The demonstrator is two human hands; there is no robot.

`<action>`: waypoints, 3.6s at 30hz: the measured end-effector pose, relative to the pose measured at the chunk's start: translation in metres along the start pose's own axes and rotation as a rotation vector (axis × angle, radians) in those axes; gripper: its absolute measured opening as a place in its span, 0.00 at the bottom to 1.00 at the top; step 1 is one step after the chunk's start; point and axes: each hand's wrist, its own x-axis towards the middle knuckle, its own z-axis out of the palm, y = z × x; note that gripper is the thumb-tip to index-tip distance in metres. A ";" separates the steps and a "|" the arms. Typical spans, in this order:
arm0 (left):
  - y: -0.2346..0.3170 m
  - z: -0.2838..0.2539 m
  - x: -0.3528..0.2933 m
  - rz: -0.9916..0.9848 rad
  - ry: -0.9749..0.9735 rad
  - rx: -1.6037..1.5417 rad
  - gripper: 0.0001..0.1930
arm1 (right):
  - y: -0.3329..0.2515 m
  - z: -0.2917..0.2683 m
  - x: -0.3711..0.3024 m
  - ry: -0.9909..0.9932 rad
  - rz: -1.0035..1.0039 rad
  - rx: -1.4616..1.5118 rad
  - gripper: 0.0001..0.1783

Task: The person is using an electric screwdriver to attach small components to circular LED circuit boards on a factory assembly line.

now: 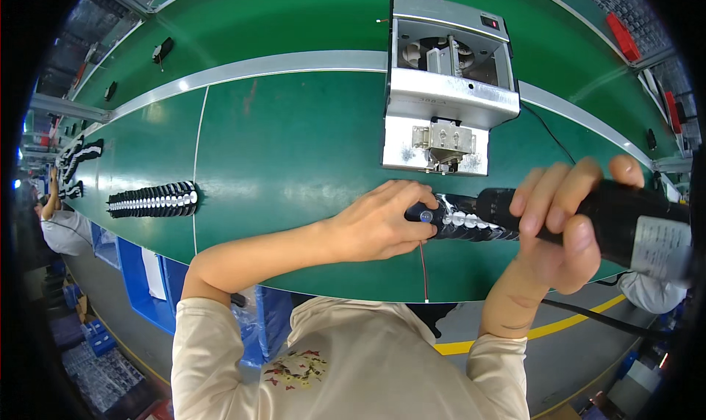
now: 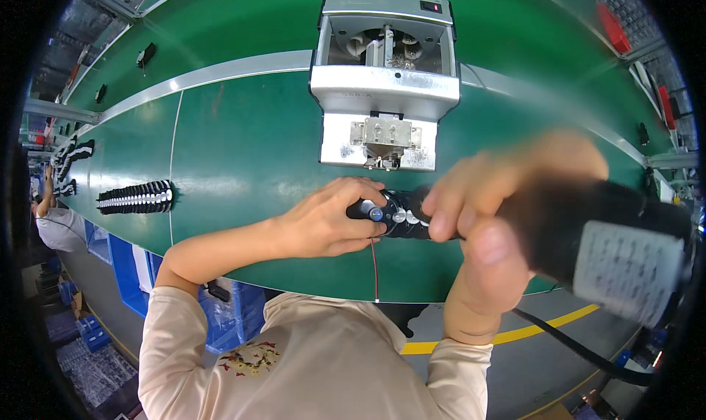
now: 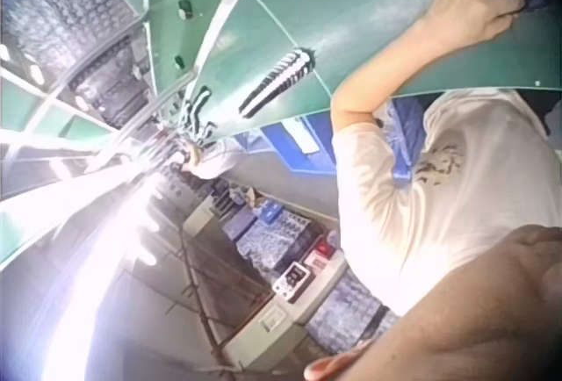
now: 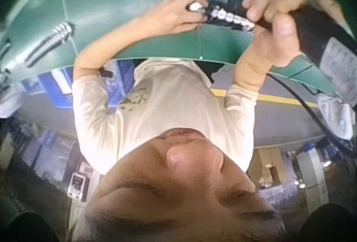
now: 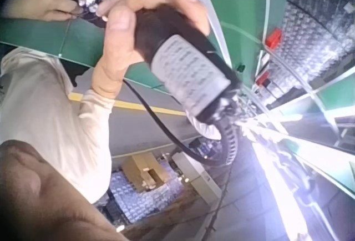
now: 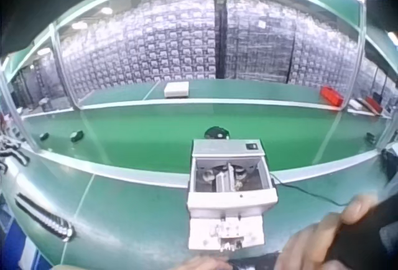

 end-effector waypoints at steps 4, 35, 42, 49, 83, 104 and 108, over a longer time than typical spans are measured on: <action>0.000 -0.004 -0.005 0.026 -0.018 0.021 0.12 | 0.003 0.004 0.021 -0.093 0.018 0.063 0.26; -0.002 -0.006 -0.021 0.028 0.044 0.083 0.07 | 0.023 0.033 -0.021 -0.011 0.155 -0.004 0.24; -0.001 -0.005 -0.020 0.032 0.047 0.077 0.07 | 0.021 0.040 -0.024 -0.023 0.195 -0.085 0.19; -0.003 -0.004 -0.022 0.031 0.055 0.081 0.07 | 0.023 0.035 -0.027 -0.124 0.172 -0.085 0.20; -0.004 -0.002 -0.022 0.057 0.070 0.083 0.13 | 0.024 0.027 0.023 -0.133 0.057 -0.097 0.25; -0.004 -0.001 -0.020 0.060 0.091 0.077 0.07 | 0.010 0.033 -0.041 -0.162 0.094 -0.062 0.19; 0.001 -0.009 -0.018 0.043 0.043 0.040 0.09 | 0.007 0.030 -0.040 -0.275 0.141 -0.040 0.19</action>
